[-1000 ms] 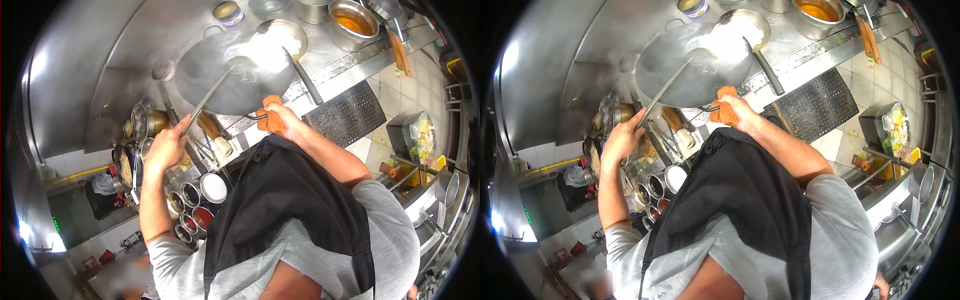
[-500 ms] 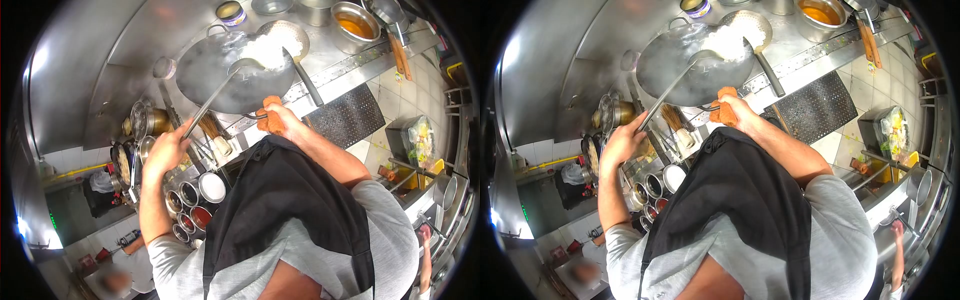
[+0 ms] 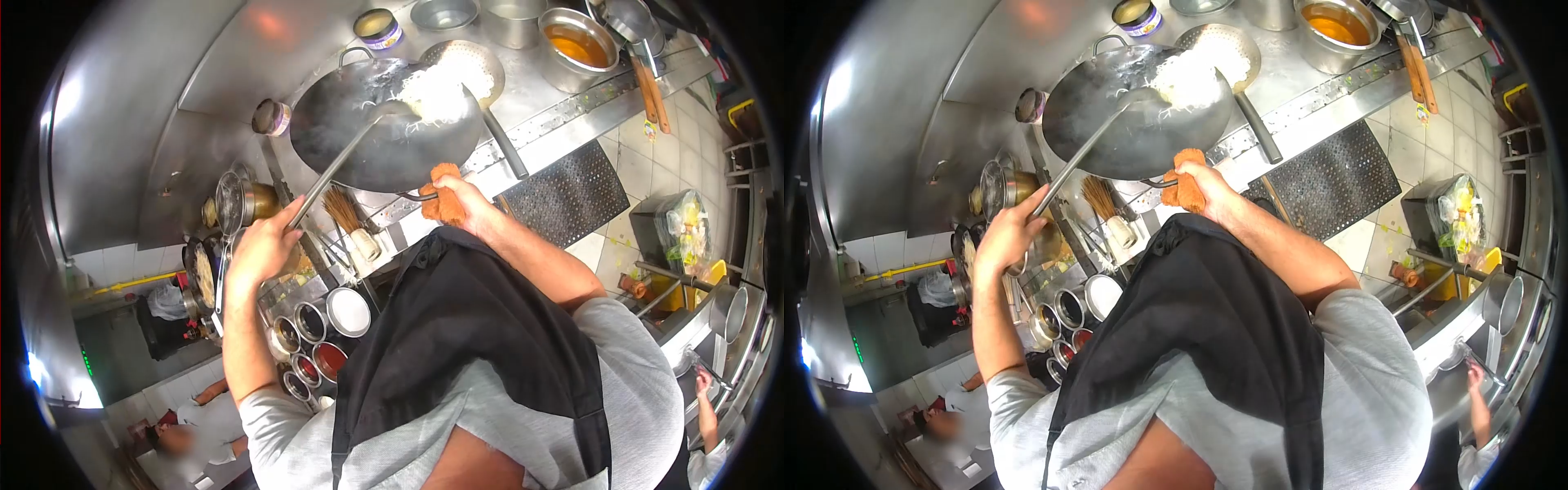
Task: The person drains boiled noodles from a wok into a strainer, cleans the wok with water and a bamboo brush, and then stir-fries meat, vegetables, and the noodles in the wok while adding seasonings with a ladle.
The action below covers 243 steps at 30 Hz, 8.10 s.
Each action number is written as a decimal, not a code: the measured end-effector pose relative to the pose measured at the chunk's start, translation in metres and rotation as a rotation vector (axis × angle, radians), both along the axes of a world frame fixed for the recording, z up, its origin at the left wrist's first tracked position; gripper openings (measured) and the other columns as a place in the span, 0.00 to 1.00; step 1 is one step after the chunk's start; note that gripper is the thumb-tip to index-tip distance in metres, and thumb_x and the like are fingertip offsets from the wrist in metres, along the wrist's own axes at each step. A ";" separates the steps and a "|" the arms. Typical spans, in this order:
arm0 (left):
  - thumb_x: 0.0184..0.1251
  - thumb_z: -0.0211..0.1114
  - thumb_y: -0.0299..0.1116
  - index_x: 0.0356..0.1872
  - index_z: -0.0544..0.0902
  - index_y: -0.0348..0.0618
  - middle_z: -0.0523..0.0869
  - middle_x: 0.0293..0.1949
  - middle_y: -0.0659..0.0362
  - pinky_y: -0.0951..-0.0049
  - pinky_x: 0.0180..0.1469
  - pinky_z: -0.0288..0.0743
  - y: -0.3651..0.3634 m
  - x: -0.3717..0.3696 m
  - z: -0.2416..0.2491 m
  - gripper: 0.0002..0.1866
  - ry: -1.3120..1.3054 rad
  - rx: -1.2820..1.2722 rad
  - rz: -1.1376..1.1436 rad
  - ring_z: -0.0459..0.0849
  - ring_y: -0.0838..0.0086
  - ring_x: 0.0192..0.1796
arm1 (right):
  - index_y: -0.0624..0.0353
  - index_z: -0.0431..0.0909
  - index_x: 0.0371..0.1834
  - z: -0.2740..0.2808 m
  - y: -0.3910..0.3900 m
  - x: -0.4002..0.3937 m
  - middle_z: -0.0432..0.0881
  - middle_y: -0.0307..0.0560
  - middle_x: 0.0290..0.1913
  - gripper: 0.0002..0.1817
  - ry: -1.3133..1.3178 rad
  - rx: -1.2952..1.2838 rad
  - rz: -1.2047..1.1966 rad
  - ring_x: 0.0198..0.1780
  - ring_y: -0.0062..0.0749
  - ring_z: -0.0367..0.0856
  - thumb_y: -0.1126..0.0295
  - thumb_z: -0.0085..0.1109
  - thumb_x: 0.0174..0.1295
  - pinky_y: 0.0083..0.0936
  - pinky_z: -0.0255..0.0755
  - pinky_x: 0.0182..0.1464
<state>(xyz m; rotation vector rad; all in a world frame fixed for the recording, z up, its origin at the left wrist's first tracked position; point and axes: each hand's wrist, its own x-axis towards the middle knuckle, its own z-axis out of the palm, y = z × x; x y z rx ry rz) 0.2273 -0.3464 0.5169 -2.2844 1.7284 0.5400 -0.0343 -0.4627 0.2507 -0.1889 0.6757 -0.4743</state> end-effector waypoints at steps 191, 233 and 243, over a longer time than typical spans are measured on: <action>0.46 0.76 0.43 0.55 0.88 0.52 0.92 0.41 0.48 0.56 0.45 0.85 -0.205 0.127 -0.147 0.29 0.206 0.276 -0.122 0.91 0.54 0.40 | 0.69 0.74 0.47 -0.055 -0.063 0.193 0.83 0.56 0.42 0.12 0.264 -0.129 0.060 0.36 0.51 0.88 0.75 0.55 0.63 0.45 0.87 0.34; 0.61 0.67 0.37 0.46 0.91 0.41 0.92 0.48 0.47 0.55 0.57 0.84 -0.217 0.135 -0.199 0.16 -0.282 0.254 -0.016 0.91 0.53 0.53 | 0.70 0.74 0.49 -0.047 -0.074 0.179 0.83 0.57 0.39 0.13 0.260 -0.150 0.122 0.37 0.51 0.88 0.75 0.56 0.63 0.48 0.87 0.36; 0.63 0.65 0.32 0.49 0.89 0.41 0.91 0.51 0.46 0.56 0.54 0.86 -0.153 0.067 -0.181 0.15 -0.024 0.136 -0.039 0.90 0.53 0.55 | 0.64 0.77 0.50 -0.046 -0.073 0.178 0.85 0.51 0.42 0.15 0.256 -0.139 0.207 0.38 0.45 0.88 0.67 0.58 0.64 0.44 0.86 0.37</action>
